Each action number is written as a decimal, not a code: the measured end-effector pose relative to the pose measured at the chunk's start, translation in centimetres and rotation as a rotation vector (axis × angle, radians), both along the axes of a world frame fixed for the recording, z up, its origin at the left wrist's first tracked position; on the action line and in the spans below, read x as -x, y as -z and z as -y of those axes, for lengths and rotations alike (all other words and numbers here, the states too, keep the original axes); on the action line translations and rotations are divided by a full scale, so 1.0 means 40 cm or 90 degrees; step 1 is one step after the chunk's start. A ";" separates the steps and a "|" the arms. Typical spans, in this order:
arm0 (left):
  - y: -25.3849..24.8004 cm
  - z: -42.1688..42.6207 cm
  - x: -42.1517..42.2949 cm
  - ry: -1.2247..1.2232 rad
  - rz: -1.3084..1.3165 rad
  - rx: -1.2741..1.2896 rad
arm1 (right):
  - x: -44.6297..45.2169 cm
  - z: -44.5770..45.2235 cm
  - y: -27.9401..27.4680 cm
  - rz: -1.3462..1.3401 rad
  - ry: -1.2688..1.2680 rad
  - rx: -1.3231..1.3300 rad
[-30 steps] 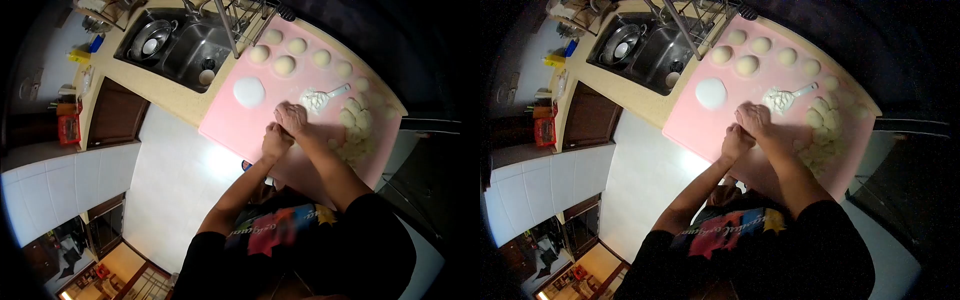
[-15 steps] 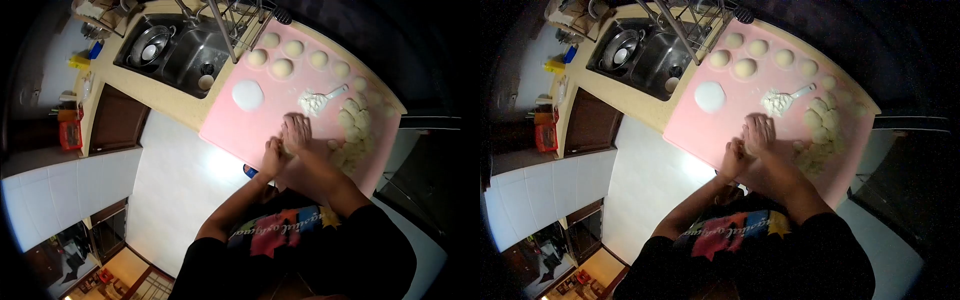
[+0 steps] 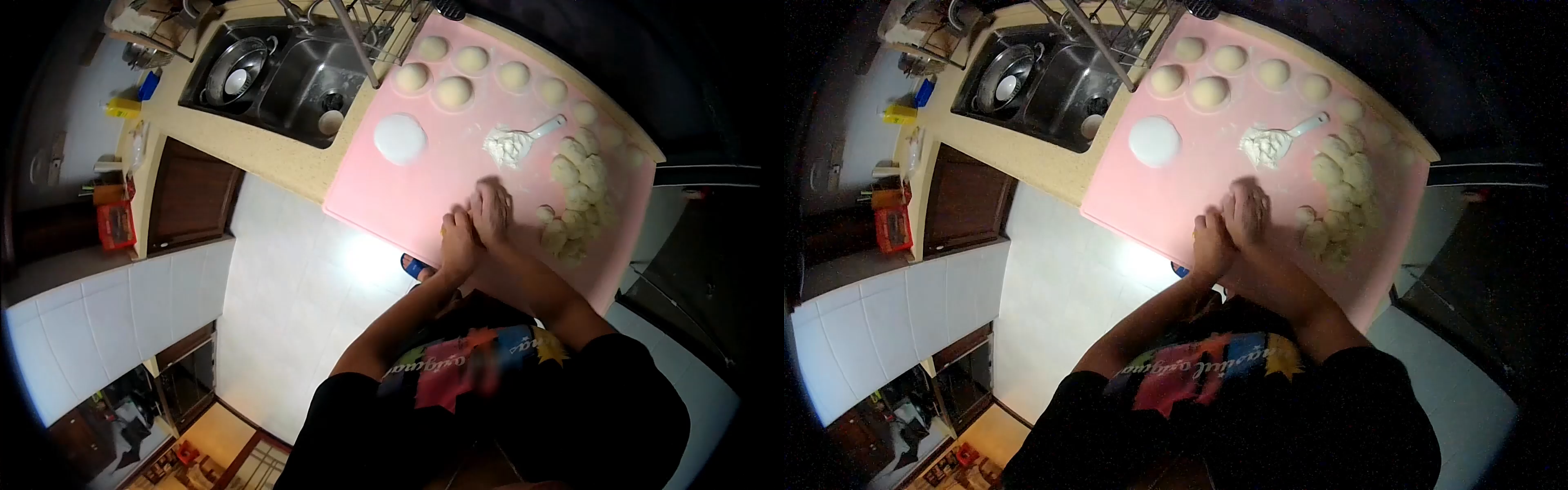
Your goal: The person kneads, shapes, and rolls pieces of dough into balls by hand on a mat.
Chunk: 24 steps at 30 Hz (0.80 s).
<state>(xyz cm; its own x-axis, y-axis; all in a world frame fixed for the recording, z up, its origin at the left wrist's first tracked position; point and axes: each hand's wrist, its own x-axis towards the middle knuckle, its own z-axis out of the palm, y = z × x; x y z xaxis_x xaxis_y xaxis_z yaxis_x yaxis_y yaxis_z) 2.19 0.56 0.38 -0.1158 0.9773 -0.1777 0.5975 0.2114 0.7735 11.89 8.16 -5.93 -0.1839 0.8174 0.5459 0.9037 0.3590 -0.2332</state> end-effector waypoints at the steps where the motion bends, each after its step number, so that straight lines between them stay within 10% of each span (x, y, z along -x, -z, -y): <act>1: 0.035 0.028 0.005 0.027 0.001 -0.053 | 0.000 0.019 -0.044 -0.020 -0.029 0.022; 3: 0.080 0.037 0.037 0.096 -0.069 -0.070 | 0.009 0.017 -0.112 -0.045 -0.053 0.055; 5: 0.042 -0.021 0.097 -0.001 0.212 0.044 | 0.023 -0.057 -0.140 0.037 -0.102 0.119; 15: 0.011 -0.195 0.065 -0.035 0.033 0.071 | 0.039 -0.232 -0.061 0.003 -0.228 0.263; 16: 0.015 -0.176 0.051 -0.062 0.037 0.056 | 0.030 -0.210 -0.080 -0.365 -0.155 0.538; 19: -0.061 -0.074 0.033 -0.083 0.040 0.075 | 0.057 -0.078 -0.059 -0.546 0.087 0.487; 21: -0.005 -0.015 0.028 -0.098 0.039 0.052 | 0.017 -0.010 -0.031 -0.167 -0.203 0.105; 24: 0.015 0.023 0.077 -0.097 0.188 0.018 | 0.030 -0.037 -0.043 -0.048 -0.222 0.139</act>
